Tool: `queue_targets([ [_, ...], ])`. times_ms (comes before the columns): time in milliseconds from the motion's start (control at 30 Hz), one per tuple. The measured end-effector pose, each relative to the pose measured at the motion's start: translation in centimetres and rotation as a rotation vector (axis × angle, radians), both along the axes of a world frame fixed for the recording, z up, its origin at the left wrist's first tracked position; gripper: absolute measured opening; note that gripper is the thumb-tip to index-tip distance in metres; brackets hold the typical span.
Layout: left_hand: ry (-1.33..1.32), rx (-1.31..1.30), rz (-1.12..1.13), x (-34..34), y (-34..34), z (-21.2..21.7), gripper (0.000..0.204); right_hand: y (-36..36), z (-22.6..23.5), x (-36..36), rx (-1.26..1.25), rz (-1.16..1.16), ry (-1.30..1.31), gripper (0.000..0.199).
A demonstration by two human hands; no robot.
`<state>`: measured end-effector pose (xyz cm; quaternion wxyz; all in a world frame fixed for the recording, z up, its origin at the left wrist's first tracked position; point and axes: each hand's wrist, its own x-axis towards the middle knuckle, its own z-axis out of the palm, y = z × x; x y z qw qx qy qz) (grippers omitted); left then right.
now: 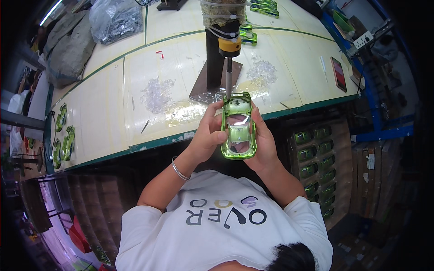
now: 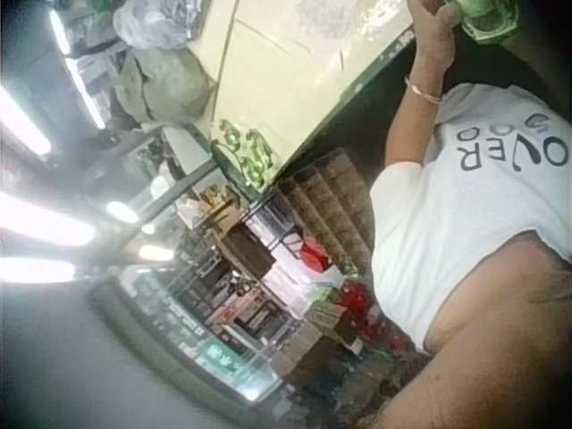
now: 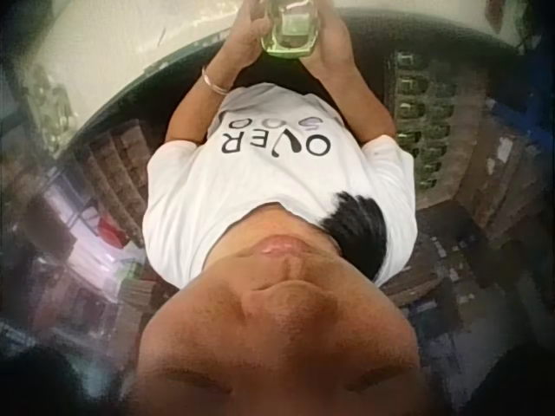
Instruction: The person assembles toy car bodies by inserting clear window pieces into the car shells by hand, securing them using a mounted electric screwdriver, and placing the assembled shells into compartment trays and onto the workbench.
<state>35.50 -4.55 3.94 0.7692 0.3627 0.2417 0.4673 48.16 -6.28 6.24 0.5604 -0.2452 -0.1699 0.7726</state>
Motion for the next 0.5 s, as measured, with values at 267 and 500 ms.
queue_targets([
  [267, 0.023, -0.008, -0.026, -0.06, -0.04, 0.34, 0.097, -0.01, 0.02, 0.3, -0.017, 0.033, 0.071, 0.041],
  [500, 0.04, -0.029, -0.03, -0.03, -0.22, 0.68, 0.089, 0.03, 0.37, 0.61, -0.081, 0.076, 0.104, 0.04],
])
